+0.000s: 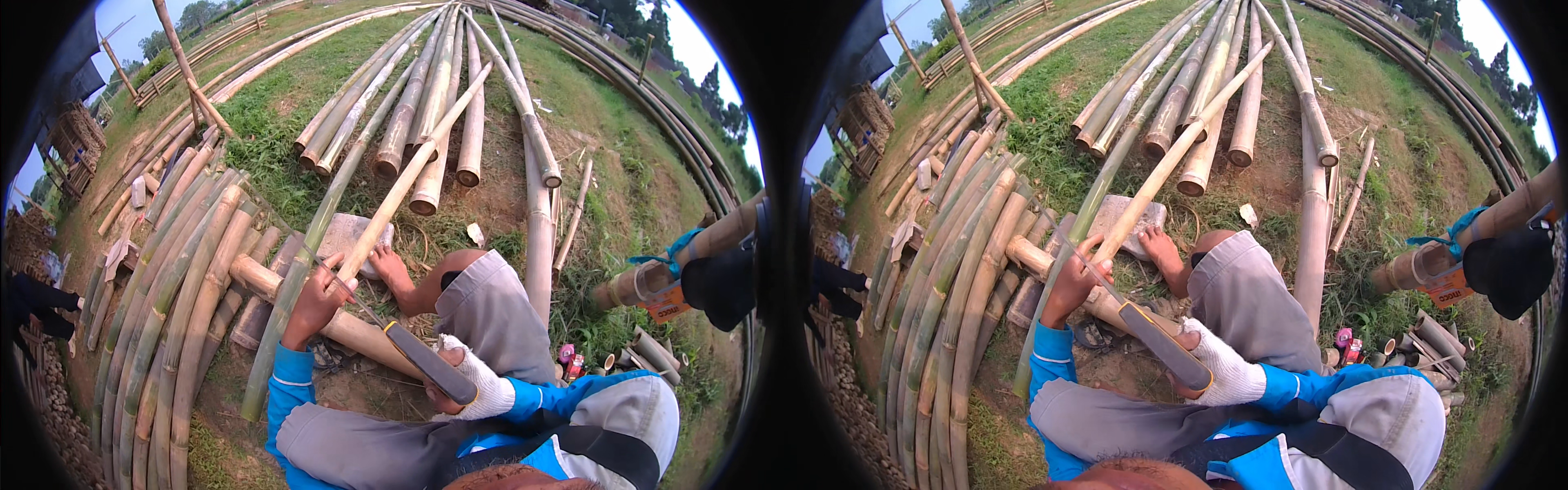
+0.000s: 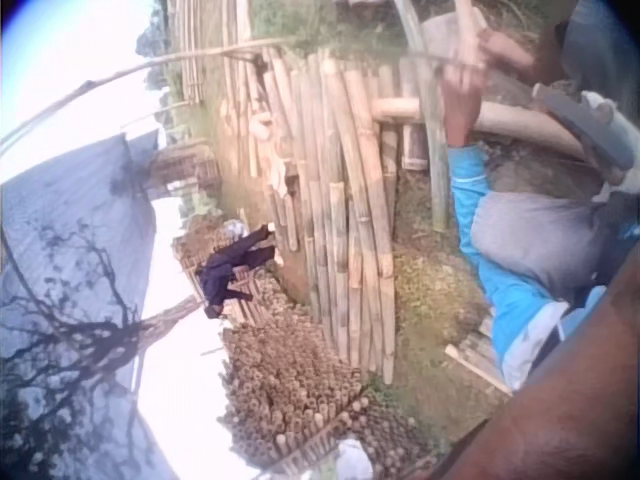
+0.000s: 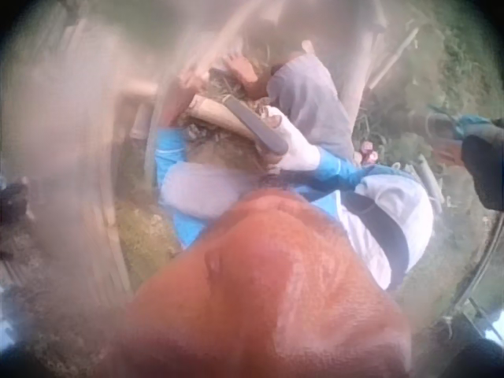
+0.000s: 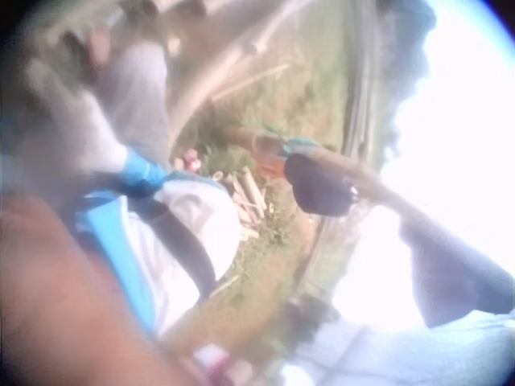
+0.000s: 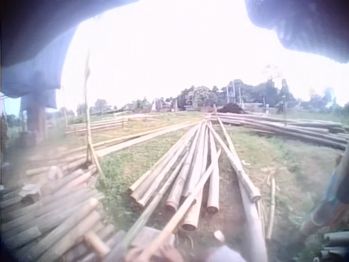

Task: The person sits on the ground and uses a hand saw to cut long bamboo poles into shorter sections. They position each pole on a wooden support, saw through it, and then move the cut pieces aside.

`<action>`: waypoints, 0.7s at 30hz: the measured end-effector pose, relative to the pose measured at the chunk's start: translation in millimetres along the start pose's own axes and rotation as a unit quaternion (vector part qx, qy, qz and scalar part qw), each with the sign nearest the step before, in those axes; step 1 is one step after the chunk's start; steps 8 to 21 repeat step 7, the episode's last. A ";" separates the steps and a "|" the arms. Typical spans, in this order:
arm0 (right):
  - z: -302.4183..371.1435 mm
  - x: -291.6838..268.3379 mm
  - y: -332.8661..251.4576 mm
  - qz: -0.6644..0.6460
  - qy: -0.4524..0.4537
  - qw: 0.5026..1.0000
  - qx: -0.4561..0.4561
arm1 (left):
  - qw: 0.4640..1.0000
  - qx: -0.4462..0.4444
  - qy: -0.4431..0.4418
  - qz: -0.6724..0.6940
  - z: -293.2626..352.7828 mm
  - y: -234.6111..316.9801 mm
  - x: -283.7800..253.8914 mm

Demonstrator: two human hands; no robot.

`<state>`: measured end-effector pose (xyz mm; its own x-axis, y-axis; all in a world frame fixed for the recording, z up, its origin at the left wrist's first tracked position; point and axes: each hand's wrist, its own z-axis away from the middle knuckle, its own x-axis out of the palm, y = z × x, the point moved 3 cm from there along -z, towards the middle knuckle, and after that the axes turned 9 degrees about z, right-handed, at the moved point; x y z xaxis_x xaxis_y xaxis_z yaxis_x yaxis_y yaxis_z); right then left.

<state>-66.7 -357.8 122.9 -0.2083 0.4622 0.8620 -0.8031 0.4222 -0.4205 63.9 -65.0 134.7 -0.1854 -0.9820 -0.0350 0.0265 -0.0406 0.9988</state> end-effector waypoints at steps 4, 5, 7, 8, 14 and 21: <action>13.3 7.4 -30.2 0.500 0.054 0.822 -0.266 | 0.983 -0.141 -0.053 0.109 72.5 -55.0 -34.2; 23.0 10.4 -36.9 0.581 0.051 0.743 -0.328 | 0.983 -0.160 -0.040 0.084 91.2 -85.7 -41.4; 18.4 12.1 -38.6 0.609 0.023 0.705 -0.362 | 0.951 -0.103 0.221 -0.189 158.0 -102.4 -78.8; 18.4 12.1 -38.6 0.609 0.023 0.705 -0.362 | 0.951 -0.103 0.221 -0.189 158.0 -102.4 -78.8; 18.4 12.1 -38.6 0.609 0.023 0.705 -0.362 | 0.951 -0.103 0.221 -0.189 158.0 -102.4 -78.8; 18.4 12.1 -38.6 0.609 0.023 0.705 -0.362 | 0.951 -0.103 0.221 -0.189 158.0 -102.4 -78.8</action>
